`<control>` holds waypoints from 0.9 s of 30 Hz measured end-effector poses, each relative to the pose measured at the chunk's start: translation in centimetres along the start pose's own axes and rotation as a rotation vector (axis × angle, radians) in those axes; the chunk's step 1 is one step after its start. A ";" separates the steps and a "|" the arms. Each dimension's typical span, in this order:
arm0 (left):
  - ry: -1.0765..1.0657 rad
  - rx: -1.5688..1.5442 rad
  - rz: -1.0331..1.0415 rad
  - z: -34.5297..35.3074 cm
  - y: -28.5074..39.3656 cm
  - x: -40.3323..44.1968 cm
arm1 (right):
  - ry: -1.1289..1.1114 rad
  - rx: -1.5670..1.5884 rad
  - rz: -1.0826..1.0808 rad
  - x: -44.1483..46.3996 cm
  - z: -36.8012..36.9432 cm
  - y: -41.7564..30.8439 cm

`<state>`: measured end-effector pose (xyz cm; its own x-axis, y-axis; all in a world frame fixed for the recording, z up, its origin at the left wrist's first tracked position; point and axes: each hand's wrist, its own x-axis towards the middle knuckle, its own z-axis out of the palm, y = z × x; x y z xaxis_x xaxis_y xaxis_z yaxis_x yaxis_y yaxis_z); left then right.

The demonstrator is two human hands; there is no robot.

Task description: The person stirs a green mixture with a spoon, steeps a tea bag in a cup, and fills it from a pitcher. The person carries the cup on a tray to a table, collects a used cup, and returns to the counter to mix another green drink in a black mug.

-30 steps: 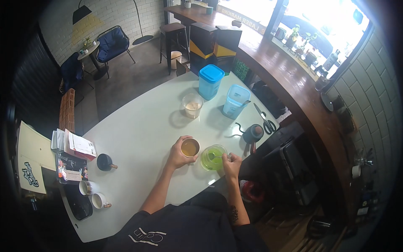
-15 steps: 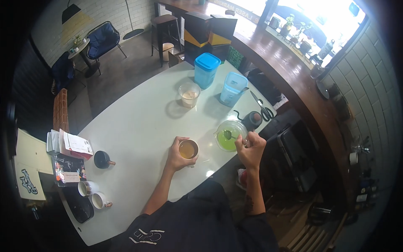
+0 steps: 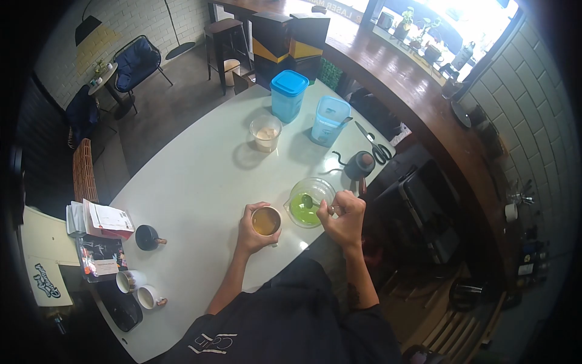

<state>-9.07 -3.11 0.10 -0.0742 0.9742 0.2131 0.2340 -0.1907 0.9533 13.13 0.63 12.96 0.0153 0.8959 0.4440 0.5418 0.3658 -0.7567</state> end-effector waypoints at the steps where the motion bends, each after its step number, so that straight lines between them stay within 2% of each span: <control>1: -0.009 0.005 -0.003 -0.1 0.1 0.0 | 0.015 -0.015 0.005 0.0 0.0 0.1; 4: -0.055 0.010 -0.064 -0.1 0.4 -0.2 | 0.056 -0.041 -0.007 0.1 0.3 0.1; 22: -0.027 0.013 0.054 0.3 -0.6 -0.4 | -0.016 -0.018 -0.037 1.3 1.3 -0.4; 27: 0.059 -0.002 0.106 0.7 -0.4 -0.3 | -0.024 -0.015 -0.051 1.6 1.5 -0.1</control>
<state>-8.52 -3.20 -0.53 -0.1059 0.9399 0.3247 0.2414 -0.2925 0.9253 11.85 2.35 13.07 -0.0331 0.8820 0.4700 0.5537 0.4077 -0.7261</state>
